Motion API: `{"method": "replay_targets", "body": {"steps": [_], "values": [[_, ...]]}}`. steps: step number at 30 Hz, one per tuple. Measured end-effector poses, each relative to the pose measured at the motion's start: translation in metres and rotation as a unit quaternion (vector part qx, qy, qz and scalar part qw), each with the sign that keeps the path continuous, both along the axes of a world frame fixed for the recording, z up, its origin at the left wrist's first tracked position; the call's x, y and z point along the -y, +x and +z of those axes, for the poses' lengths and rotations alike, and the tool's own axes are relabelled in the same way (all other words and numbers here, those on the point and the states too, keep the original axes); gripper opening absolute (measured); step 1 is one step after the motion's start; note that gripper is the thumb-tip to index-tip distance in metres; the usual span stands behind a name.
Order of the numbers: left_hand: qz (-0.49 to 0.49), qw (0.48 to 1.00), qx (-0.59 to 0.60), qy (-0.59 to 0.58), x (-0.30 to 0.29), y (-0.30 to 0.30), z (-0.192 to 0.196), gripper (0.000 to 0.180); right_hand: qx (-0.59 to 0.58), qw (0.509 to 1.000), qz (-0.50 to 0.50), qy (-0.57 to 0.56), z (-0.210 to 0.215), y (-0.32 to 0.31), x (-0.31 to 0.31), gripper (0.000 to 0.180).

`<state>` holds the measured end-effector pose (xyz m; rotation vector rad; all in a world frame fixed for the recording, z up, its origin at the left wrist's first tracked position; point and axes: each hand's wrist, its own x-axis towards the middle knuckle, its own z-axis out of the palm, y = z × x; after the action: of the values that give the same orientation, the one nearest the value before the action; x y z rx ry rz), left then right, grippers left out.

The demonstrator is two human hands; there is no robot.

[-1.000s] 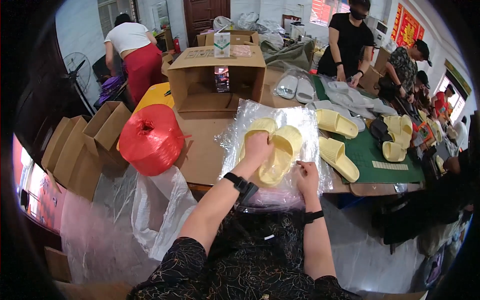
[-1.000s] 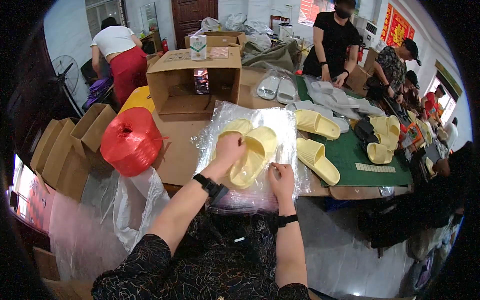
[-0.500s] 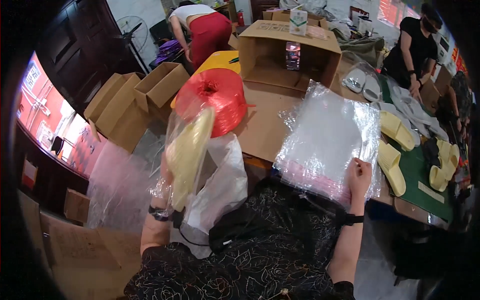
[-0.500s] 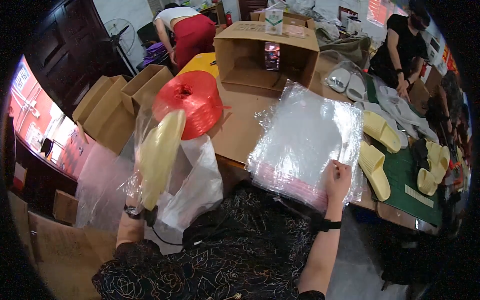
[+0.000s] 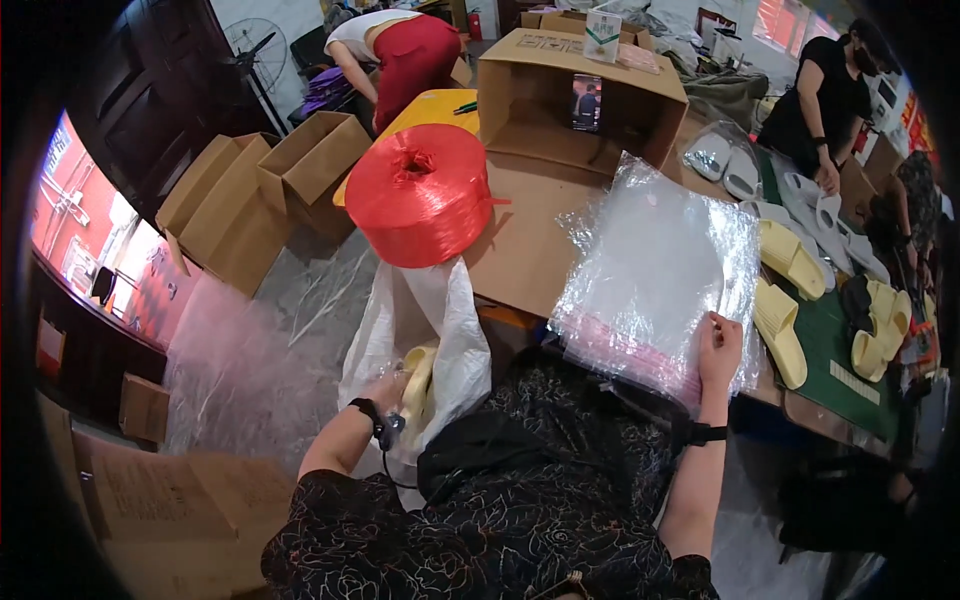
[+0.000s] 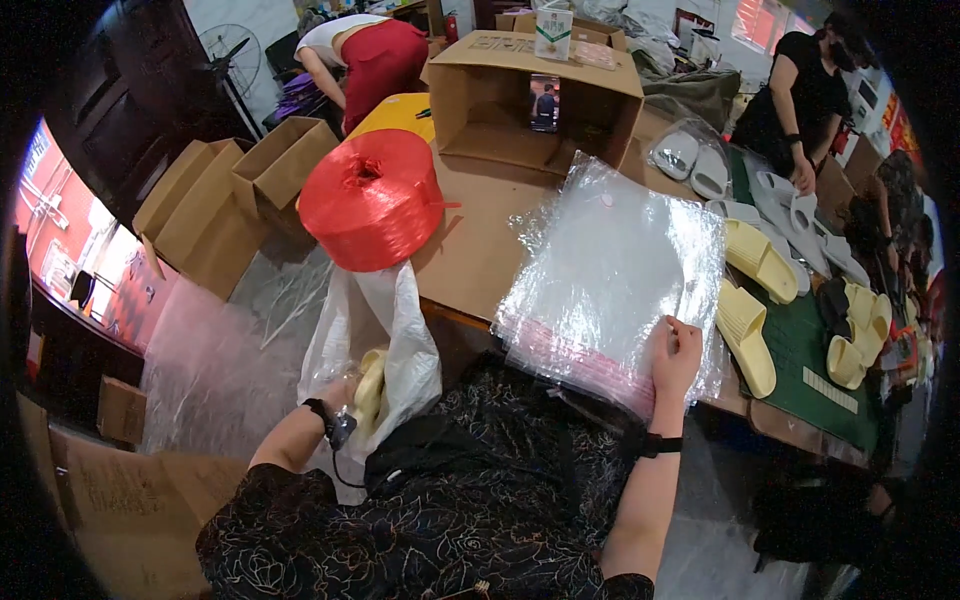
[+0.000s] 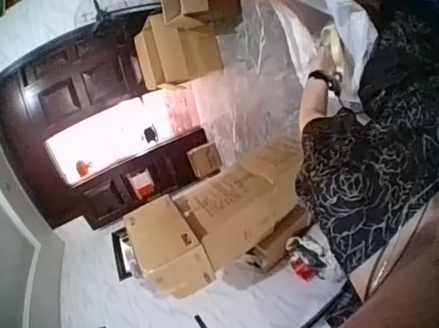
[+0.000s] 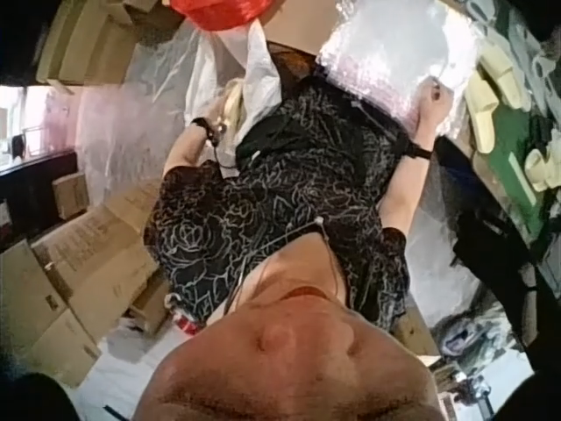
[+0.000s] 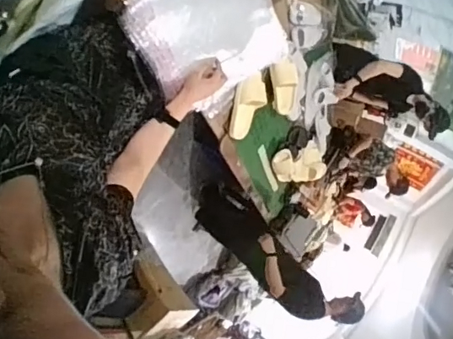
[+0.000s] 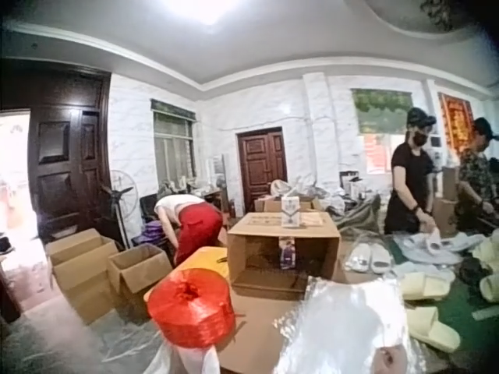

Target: The recorder is packing various pairs of sandals into plastic bags and larger shipping sacks.

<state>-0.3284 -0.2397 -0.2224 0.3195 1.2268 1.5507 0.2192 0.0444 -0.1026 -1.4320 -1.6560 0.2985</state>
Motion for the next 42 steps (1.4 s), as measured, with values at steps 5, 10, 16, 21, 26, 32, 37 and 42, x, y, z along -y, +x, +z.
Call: {"method": "replay_targets", "body": {"steps": [5,10,16,21,26,32,37,42], "values": [[-0.032,0.998,0.027,-0.053,-0.011,-0.036,-0.054,0.022,-0.017,0.997,-0.014,0.069,-0.005,-0.003,-0.006,0.019],[0.004,0.991,-0.015,-0.136,-0.057,-0.009,-0.016,0.026,0.011,0.999,-0.009,0.033,0.000,-0.004,0.000,0.021],[0.088,0.855,-0.497,0.120,-0.092,0.082,0.119,0.032,0.010,1.000,-0.025,0.016,0.000,-0.005,0.003,0.020],[-0.101,0.704,-0.656,0.255,-0.139,0.197,0.216,0.031,0.017,1.000,0.004,-0.011,0.003,0.004,0.000,0.023],[-0.225,0.568,-0.701,0.367,-0.213,0.267,0.215,0.040,-0.156,0.985,0.055,-0.056,0.020,0.040,-0.019,0.027],[-0.272,0.554,-0.692,0.375,-0.271,0.306,0.178,0.046,0.153,0.955,-0.187,0.173,0.046,0.128,-0.054,0.046],[-0.317,0.516,-0.741,0.290,-0.278,0.296,0.138,0.055,0.272,0.932,-0.223,-0.088,0.037,0.151,-0.094,0.071],[-0.308,0.539,-0.730,0.286,-0.275,0.302,0.135,0.055,0.374,0.911,-0.161,-0.067,0.022,0.173,-0.167,0.065]]}}
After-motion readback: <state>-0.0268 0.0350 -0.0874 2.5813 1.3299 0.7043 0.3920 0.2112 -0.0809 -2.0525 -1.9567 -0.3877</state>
